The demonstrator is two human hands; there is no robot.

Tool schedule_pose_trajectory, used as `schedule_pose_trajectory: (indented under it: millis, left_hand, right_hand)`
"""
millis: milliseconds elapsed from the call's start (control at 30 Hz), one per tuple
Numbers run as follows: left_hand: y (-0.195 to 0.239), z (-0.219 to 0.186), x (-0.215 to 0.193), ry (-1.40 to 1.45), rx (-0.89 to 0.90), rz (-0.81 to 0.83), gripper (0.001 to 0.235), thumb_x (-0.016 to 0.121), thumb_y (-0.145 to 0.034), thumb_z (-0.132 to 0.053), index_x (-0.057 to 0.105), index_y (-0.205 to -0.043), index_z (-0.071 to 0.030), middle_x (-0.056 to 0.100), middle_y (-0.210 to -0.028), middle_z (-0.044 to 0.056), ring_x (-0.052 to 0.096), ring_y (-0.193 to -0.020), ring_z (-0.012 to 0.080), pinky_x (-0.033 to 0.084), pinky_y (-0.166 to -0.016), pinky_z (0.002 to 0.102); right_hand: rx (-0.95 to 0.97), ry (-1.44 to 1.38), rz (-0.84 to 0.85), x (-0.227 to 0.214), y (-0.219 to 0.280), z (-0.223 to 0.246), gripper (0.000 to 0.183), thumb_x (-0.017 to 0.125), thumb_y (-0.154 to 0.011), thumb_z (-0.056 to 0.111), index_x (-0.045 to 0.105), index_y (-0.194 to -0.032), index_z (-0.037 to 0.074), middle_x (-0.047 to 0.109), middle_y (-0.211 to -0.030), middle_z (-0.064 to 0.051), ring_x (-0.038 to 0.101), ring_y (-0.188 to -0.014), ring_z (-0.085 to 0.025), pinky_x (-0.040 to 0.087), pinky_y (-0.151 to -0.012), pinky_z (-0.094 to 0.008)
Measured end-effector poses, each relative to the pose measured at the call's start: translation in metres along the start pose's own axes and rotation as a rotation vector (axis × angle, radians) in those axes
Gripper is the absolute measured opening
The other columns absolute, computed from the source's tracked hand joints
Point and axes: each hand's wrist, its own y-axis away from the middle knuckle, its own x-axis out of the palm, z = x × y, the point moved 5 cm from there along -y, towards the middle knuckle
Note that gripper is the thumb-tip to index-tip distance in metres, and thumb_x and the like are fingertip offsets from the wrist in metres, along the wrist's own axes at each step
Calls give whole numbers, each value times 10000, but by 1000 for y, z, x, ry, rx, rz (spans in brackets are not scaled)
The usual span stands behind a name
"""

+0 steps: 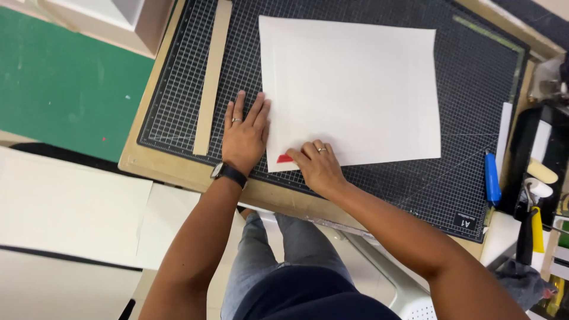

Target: Aligning and smoothing a sheet of paper onto a cardboard base using a scraper tool.

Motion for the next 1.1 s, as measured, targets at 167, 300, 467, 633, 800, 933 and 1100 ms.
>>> schedule_pose_trajectory:
  millis: [167, 300, 467, 633, 800, 933, 1100]
  left_hand:
    - [2, -3, -4, -5, 13, 20, 493, 419, -1112, -309, 396, -1604, -307, 329, -1685, -73, 111, -1582, 325, 94, -1287, 527]
    - [3, -4, -7, 8, 29, 25, 486, 427, -1103, -321, 419, -1589, -334, 338, -1682, -77, 113, -1584, 329, 95, -1287, 528]
    - [5, -4, -2, 7, 45, 0, 506, 463, -1093, -308, 404, -1595, -348, 334, -1684, -78, 133, -1580, 343, 94, -1286, 530]
    - [2, 0, 0, 35, 149, -54, 527, 447, -1079, -277, 399, -1603, -248, 306, -1690, -18, 136, -1568, 422, 93, -1281, 577]
    - [-1, -1, -3, 26, 30, 62, 508, 423, -1101, -324, 367, -1605, -368, 292, -1698, -94, 88, -1588, 333, 79, -1288, 525]
    - [6, -2, -3, 16, 33, 59, 513, 434, -1091, -325, 377, -1598, -374, 312, -1689, -93, 99, -1586, 331, 88, -1286, 528]
    - [-2, -2, -5, 6, 36, 54, 518, 442, -1089, -310, 378, -1599, -371, 301, -1694, -89, 101, -1586, 336, 99, -1282, 536]
  right_hand:
    - [114, -51, -31, -6, -6, -27, 238, 467, -1079, 229, 584, -1284, 206, 495, -910, -9, 547, -942, -260, 469, -814, -405]
    - [15, 136, -95, 2, -11, -32, 182, 466, -1089, 212, 600, -1212, 200, 457, -883, -12, 530, -904, -250, 450, -776, -396]
    - [113, 292, -218, 24, -93, -107, 223, 607, -988, 191, 664, -1203, 203, 537, -906, -71, 554, -918, -321, 439, -760, -449]
    - [247, 410, -287, 18, -176, -153, 315, 610, -968, 173, 633, -1281, 198, 580, -959, -100, 544, -853, -351, 440, -700, -469]
    - [224, 191, -47, 23, -139, -147, 289, 560, -1048, 195, 589, -1334, 170, 564, -1054, -131, 551, -1054, -400, 429, -873, -533]
    - [231, 96, 56, 22, -95, -119, 252, 491, -1086, 248, 605, -1306, 207, 534, -967, -49, 551, -988, -297, 424, -858, -437]
    - [270, 266, -121, 36, -175, -181, 314, 624, -1004, 181, 564, -1312, 187, 544, -987, -90, 540, -994, -347, 409, -799, -483]
